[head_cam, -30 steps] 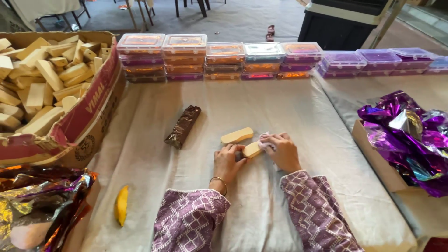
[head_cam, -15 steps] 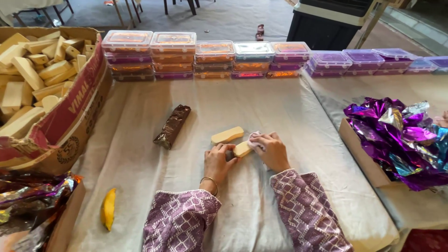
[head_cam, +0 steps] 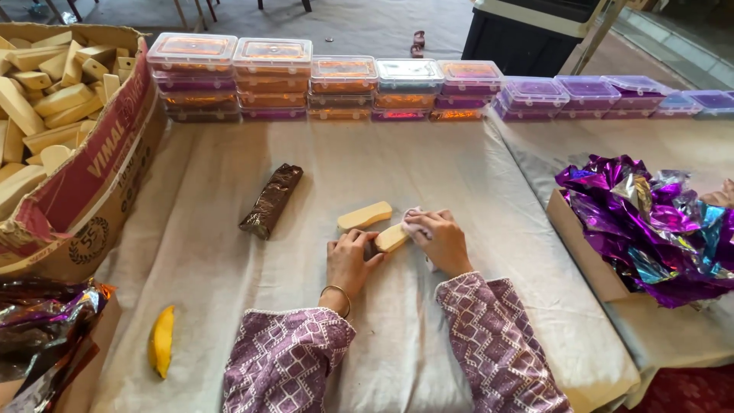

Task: The recorder is wrapping rectangular chocolate bars first in a silver foil then in a brown paper wrapper.

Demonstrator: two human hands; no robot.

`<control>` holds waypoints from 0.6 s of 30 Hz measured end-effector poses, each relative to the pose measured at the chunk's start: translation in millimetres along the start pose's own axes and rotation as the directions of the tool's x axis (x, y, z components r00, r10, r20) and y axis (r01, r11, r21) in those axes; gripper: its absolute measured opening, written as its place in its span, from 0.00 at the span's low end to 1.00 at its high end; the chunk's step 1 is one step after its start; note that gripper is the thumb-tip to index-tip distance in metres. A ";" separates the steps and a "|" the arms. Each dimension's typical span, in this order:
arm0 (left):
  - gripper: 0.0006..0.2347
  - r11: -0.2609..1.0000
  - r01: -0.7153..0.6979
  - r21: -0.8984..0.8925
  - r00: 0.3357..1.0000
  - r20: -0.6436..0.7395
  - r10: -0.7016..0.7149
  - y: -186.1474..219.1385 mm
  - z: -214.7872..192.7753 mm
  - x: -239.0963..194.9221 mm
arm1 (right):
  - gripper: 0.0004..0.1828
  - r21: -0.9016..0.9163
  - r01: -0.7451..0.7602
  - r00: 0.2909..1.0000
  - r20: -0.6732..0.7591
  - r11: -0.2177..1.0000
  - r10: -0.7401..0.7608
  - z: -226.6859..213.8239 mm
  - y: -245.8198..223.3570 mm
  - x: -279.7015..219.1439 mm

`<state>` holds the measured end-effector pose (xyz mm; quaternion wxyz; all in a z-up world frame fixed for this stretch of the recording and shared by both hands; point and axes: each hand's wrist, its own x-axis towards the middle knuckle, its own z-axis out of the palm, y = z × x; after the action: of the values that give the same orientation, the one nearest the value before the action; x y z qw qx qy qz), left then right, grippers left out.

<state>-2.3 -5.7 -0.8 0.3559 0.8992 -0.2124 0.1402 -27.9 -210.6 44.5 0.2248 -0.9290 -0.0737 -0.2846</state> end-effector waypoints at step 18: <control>0.19 1.000 -0.011 0.028 1.000 0.000 0.011 2.5 0.7 1.7 | 0.11 -0.036 0.134 0.991 0.010 0.990 -0.133 11.6 -6.8 -10.8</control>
<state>-1.9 -8.2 0.9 0.3426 0.9029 -0.2153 0.1452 -32.9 -199.3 32.4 0.1877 -0.9271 -0.1313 -0.2967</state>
